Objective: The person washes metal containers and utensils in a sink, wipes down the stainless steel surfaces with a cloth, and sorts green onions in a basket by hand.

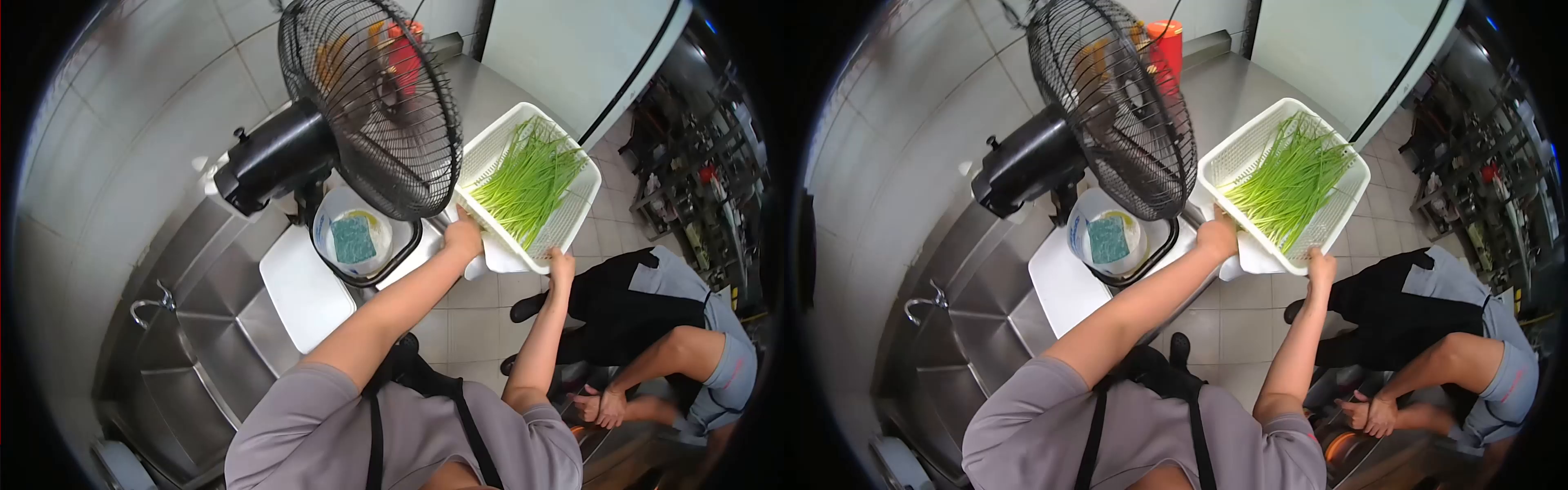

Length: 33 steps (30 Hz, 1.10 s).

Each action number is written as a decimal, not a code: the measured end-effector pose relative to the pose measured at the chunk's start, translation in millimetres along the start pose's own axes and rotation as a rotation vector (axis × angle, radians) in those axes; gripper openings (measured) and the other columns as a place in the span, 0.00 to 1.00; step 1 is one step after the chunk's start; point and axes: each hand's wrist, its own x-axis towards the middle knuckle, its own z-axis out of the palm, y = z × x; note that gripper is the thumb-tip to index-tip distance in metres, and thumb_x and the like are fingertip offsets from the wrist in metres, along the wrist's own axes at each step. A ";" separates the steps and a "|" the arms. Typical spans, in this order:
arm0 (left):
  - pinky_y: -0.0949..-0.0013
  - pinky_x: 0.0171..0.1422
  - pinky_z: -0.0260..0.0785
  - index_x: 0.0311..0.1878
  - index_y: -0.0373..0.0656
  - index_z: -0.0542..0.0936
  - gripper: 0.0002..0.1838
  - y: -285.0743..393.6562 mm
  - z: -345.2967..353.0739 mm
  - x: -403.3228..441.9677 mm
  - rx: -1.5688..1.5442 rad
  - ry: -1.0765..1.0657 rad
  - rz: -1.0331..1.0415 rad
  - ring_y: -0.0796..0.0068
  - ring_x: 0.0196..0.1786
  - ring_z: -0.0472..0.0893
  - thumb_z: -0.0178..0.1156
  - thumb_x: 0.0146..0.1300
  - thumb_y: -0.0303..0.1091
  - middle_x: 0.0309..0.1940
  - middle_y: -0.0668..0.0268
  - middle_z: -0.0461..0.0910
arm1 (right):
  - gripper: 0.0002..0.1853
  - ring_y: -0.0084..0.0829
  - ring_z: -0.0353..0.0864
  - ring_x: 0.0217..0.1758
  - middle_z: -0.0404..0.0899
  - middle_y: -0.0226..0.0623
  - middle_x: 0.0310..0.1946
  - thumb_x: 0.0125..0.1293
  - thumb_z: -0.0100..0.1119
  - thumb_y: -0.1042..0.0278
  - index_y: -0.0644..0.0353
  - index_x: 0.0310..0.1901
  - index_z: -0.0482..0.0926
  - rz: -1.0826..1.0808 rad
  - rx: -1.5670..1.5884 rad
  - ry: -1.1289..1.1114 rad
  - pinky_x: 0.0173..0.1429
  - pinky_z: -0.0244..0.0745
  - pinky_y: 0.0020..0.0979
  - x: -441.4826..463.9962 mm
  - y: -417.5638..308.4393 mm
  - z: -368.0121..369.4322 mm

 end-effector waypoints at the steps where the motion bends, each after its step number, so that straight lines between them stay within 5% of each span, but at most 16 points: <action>1: 0.61 0.44 0.72 0.49 0.32 0.70 0.25 -4.2 9.9 3.8 -0.009 0.031 0.028 0.57 0.41 0.79 0.55 0.51 0.41 0.54 0.45 0.64 | 0.19 0.35 0.78 0.27 0.77 0.48 0.28 0.49 0.52 0.67 0.79 0.35 0.75 0.010 0.025 -0.013 0.32 0.71 0.33 -10.2 -7.4 3.9; 3: 0.60 0.39 0.73 0.40 0.36 0.76 0.15 -14.9 22.3 3.4 -0.026 0.084 0.079 0.59 0.36 0.80 0.52 0.53 0.35 0.46 0.52 0.74 | 0.19 0.33 0.77 0.27 0.77 0.46 0.28 0.49 0.52 0.67 0.79 0.35 0.75 0.042 0.071 -0.040 0.32 0.70 0.31 -31.2 -16.1 4.8; 4: 0.58 0.35 0.71 0.30 0.42 0.78 0.08 -18.7 26.1 -5.5 -0.229 0.357 0.115 0.57 0.32 0.79 0.50 0.53 0.31 0.32 0.60 0.78 | 0.17 0.33 0.76 0.28 0.77 0.44 0.28 0.48 0.53 0.68 0.78 0.34 0.74 0.024 0.147 -0.032 0.34 0.70 0.31 -30.7 -9.3 7.2; 8: 0.57 0.35 0.70 0.31 0.47 0.78 0.07 -20.2 11.1 -32.2 -0.476 0.452 0.176 0.55 0.30 0.78 0.52 0.51 0.34 0.29 0.60 0.77 | 0.15 0.33 0.77 0.30 0.77 0.44 0.29 0.45 0.54 0.71 0.76 0.33 0.75 0.020 0.323 0.064 0.38 0.69 0.29 -51.9 -1.8 -4.7; 13: 0.58 0.37 0.70 0.31 0.47 0.78 0.07 -39.7 -13.2 -107.4 -0.596 0.381 0.159 0.57 0.34 0.78 0.54 0.48 0.34 0.30 0.60 0.78 | 0.11 0.32 0.77 0.23 0.76 0.41 0.27 0.49 0.56 0.71 0.70 0.32 0.75 0.041 0.416 0.048 0.20 0.71 0.28 -87.7 6.1 -56.5; 15: 0.58 0.38 0.69 0.32 0.49 0.78 0.07 -66.9 -23.5 -151.5 -0.648 0.354 0.135 0.57 0.34 0.78 0.55 0.48 0.35 0.30 0.60 0.78 | 0.11 0.34 0.78 0.29 0.77 0.45 0.27 0.49 0.55 0.74 0.76 0.32 0.76 -0.014 0.369 0.144 0.35 0.74 0.29 -111.3 -6.8 -83.7; 18: 0.59 0.39 0.68 0.33 0.47 0.78 0.10 -121.9 -57.3 -246.0 -0.810 0.399 0.047 0.54 0.36 0.77 0.57 0.49 0.39 0.29 0.56 0.78 | 0.14 0.33 0.74 0.31 0.76 0.41 0.27 0.51 0.56 0.69 0.76 0.32 0.77 -0.132 0.191 0.195 0.40 0.70 0.30 -163.7 -47.0 -126.2; 20: 0.65 0.40 0.68 0.35 0.43 0.78 0.10 -174.9 -68.1 -320.1 -0.982 0.413 -0.060 0.60 0.36 0.78 0.59 0.50 0.36 0.29 0.56 0.79 | 0.18 0.32 0.74 0.39 0.76 0.43 0.35 0.54 0.52 0.66 0.73 0.40 0.77 -0.283 0.037 0.044 0.45 0.68 0.28 -192.9 -63.9 -166.9; 23: 0.70 0.43 0.67 0.34 0.40 0.78 0.09 -257.2 -69.1 -443.7 -1.092 0.549 -0.102 0.75 0.37 0.77 0.60 0.48 0.30 0.28 0.62 0.79 | 0.17 0.34 0.74 0.35 0.76 0.45 0.32 0.55 0.52 0.66 0.74 0.37 0.77 -0.550 -0.073 0.010 0.41 0.69 0.31 -260.8 -93.6 -180.4; 27: 0.73 0.46 0.67 0.38 0.38 0.77 0.12 -323.1 -63.6 -639.2 -1.099 0.819 -0.462 0.79 0.40 0.76 0.60 0.47 0.26 0.33 0.65 0.79 | 0.15 0.35 0.74 0.31 0.76 0.47 0.29 0.56 0.52 0.66 0.75 0.34 0.76 -0.864 -0.097 -0.026 0.36 0.69 0.34 -356.4 -125.9 -174.9; 30: 0.73 0.43 0.66 0.36 0.39 0.76 0.12 -335.8 -48.8 -774.1 -0.867 1.070 -0.679 0.79 0.36 0.75 0.61 0.45 0.28 0.31 0.67 0.79 | 0.15 0.37 0.73 0.28 0.76 0.49 0.26 0.57 0.52 0.67 0.76 0.32 0.76 -0.993 -0.086 -0.225 0.31 0.69 0.37 -396.4 -146.5 -146.1; 31: 0.74 0.43 0.66 0.36 0.38 0.76 0.11 -327.4 -44.5 -805.6 -0.712 1.254 -0.904 0.80 0.37 0.75 0.60 0.46 0.27 0.31 0.67 0.79 | 0.15 0.37 0.73 0.26 0.76 0.50 0.25 0.58 0.52 0.67 0.76 0.31 0.76 -0.948 -0.074 -0.402 0.30 0.70 0.38 -399.2 -154.5 -127.3; 33: 0.76 0.41 0.65 0.35 0.38 0.75 0.09 -318.1 -39.8 -869.3 -0.799 1.269 -0.981 0.83 0.36 0.73 0.58 0.47 0.24 0.29 0.70 0.77 | 0.19 0.29 0.73 0.34 0.76 0.41 0.33 0.53 0.53 0.65 0.71 0.43 0.76 -0.560 -0.054 -0.889 0.42 0.68 0.29 -403.7 -162.3 -59.7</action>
